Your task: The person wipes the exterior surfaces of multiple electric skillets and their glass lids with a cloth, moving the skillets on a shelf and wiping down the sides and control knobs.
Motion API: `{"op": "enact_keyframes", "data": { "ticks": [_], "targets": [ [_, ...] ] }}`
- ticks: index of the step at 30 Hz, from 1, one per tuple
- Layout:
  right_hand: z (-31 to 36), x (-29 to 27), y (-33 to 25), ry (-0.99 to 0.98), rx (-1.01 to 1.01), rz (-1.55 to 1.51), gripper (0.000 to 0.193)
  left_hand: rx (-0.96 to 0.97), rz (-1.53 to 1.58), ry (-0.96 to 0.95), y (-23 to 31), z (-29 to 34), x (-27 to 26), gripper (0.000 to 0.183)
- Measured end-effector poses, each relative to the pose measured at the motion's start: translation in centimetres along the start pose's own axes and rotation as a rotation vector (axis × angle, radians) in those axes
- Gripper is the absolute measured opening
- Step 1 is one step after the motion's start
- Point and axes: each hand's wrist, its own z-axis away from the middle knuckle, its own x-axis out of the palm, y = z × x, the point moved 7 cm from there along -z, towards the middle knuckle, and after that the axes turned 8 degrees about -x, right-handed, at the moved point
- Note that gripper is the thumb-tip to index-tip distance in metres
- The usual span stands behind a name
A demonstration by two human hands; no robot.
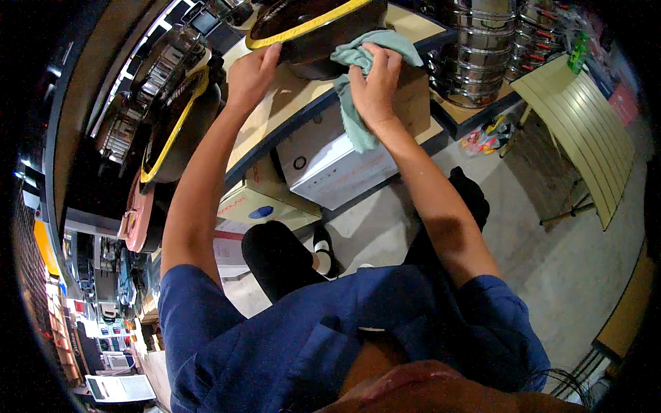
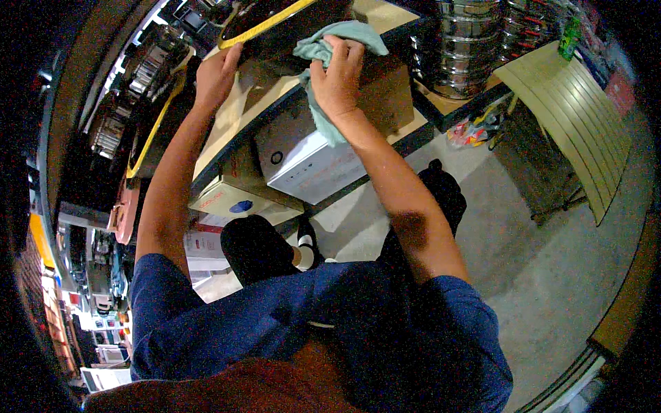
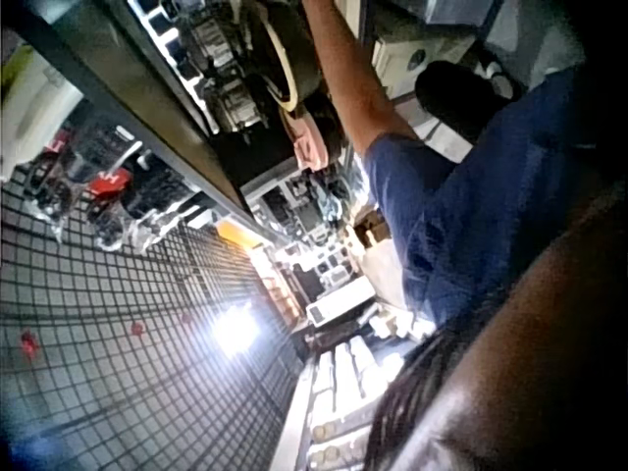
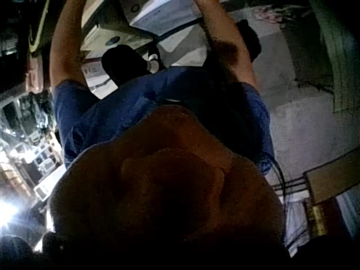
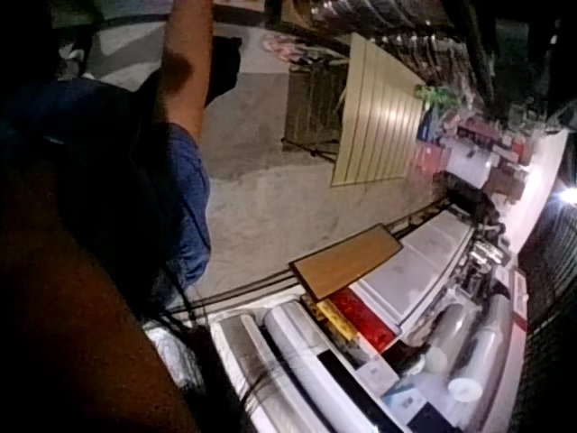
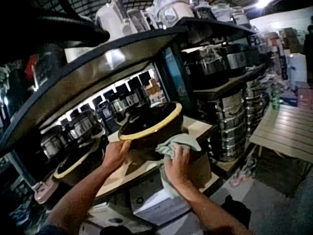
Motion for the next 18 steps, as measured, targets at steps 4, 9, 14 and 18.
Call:
{"op": "enact_keyframes", "data": {
  "ticks": [4, 9, 14, 18],
  "targets": [
    [-0.9, 0.0, -4.0, 0.013, -0.186, 0.025, 0.052, -0.102, 0.087, -0.019, -5.0, 0.1, -0.4, 0.050],
    [-2.4, 0.6, -5.1, 0.046, -0.207, -0.021, 0.045, -0.126, 0.162, 0.020, -6.0, 0.9, -0.6, 0.049],
    [-5.7, 1.4, 3.0, -0.058, 0.268, 0.015, 0.042, -0.070, 0.161, 0.087, -7.0, 1.7, -1.2, 0.049],
    [-11.2, 2.9, 20.7, -0.302, 0.671, -0.237, 0.054, 0.000, 0.243, 0.096, -3.9, -0.7, 0.6, 0.046]
  ]
}}
